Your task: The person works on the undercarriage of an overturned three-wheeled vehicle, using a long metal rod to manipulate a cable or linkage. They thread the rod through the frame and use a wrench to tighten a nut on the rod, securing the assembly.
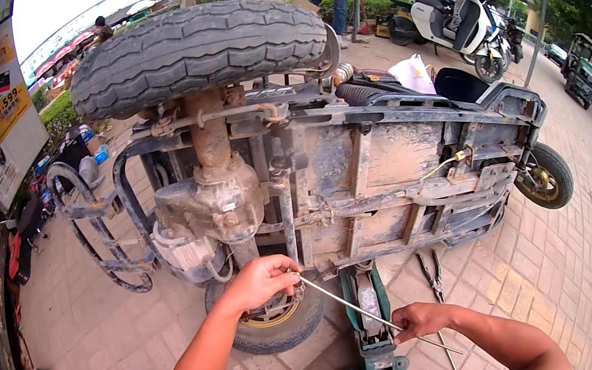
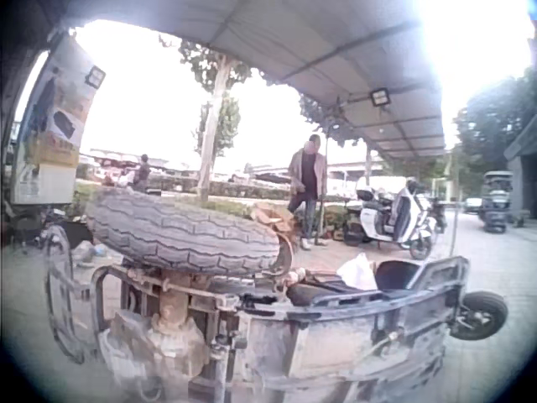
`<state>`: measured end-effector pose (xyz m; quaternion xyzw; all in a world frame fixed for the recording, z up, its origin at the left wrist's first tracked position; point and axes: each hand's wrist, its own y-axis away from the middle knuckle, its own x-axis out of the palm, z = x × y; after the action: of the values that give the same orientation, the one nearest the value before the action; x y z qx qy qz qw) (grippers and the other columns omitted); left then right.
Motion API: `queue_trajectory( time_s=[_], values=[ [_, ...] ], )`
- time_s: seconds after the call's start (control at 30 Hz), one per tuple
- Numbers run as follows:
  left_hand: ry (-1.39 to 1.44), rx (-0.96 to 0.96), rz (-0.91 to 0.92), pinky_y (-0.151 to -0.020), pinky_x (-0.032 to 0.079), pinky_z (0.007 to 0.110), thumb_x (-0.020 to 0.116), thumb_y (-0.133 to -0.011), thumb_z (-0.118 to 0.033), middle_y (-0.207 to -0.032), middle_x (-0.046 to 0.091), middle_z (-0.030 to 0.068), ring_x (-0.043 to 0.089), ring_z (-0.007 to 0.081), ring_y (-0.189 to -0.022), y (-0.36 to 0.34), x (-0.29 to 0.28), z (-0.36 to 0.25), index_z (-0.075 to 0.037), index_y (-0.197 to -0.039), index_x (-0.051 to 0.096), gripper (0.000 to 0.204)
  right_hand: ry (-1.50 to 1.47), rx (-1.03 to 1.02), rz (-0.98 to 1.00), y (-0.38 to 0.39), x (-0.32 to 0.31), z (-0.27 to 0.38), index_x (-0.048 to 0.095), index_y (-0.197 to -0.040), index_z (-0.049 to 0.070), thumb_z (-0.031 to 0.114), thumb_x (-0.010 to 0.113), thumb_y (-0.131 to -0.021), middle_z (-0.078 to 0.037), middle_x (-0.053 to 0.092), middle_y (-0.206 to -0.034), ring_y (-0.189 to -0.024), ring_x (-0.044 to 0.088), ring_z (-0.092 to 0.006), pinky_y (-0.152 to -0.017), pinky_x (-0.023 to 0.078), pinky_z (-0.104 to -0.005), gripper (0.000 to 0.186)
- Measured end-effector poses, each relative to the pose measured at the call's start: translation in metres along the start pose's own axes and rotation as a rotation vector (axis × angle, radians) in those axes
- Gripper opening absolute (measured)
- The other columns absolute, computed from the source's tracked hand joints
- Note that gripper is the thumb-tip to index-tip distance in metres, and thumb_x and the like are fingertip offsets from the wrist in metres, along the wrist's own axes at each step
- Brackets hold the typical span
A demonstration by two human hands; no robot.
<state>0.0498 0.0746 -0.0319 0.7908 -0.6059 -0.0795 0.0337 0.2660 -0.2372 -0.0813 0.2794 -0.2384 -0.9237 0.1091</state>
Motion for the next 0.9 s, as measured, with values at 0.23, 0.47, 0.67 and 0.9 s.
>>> queue_trajectory(
  time_s=[0.23, 0.47, 0.67, 0.9],
  values=[
    [0.092, 0.051, 0.045, -0.070, 0.050, 0.026, 0.063, -0.093, -0.007, -0.081, 0.066, 0.0057, 0.064, 0.0119, -0.073, -0.040, 0.038, 0.002, 0.003, -0.106, 0.063, 0.017, -0.350, 0.197, -0.069, 0.076, 0.018, -0.020, 0.059, -0.088, -0.001, 0.024, 0.071, -0.089, -0.007, 0.063, -0.074, -0.076, 0.065, -0.0143, -0.067, 0.051, -0.0284, 0.028],
    [0.286, -0.032, 0.242, -0.069, 0.052, 0.027, 0.065, -0.092, -0.011, -0.086, 0.064, 0.0055, 0.064, 0.0141, -0.071, -0.057, 0.103, 0.014, 0.003, -0.106, 0.063, 0.020, -0.360, 0.669, -0.601, 0.189, 0.089, -0.131, 0.052, -0.084, -0.004, 0.016, 0.069, -0.084, -0.010, 0.062, -0.073, -0.065, 0.067, -0.0178, -0.057, 0.052, -0.0318, 0.026],
    [0.393, -0.310, 0.352, -0.072, 0.054, 0.028, 0.065, -0.093, -0.012, -0.090, 0.065, 0.0070, 0.065, 0.0147, -0.075, -0.045, 0.148, 0.027, 0.000, -0.109, 0.062, 0.020, -0.141, 1.011, -0.878, 0.221, 0.175, -0.228, 0.057, -0.092, -0.001, 0.015, 0.072, -0.081, -0.014, 0.065, -0.082, -0.076, 0.066, -0.0277, -0.067, 0.053, -0.0393, 0.025],
    [0.615, -0.337, 0.275, -0.074, 0.056, 0.030, 0.063, -0.094, -0.010, -0.093, 0.067, 0.0094, 0.066, 0.0167, -0.078, -0.022, 0.154, 0.054, 0.000, -0.111, 0.062, 0.019, -0.014, 0.936, -0.799, 0.149, 0.227, -0.251, 0.064, -0.099, 0.004, 0.022, 0.074, -0.079, -0.016, 0.065, -0.104, -0.099, 0.062, -0.0354, -0.085, 0.051, -0.0431, 0.029]
  ],
)
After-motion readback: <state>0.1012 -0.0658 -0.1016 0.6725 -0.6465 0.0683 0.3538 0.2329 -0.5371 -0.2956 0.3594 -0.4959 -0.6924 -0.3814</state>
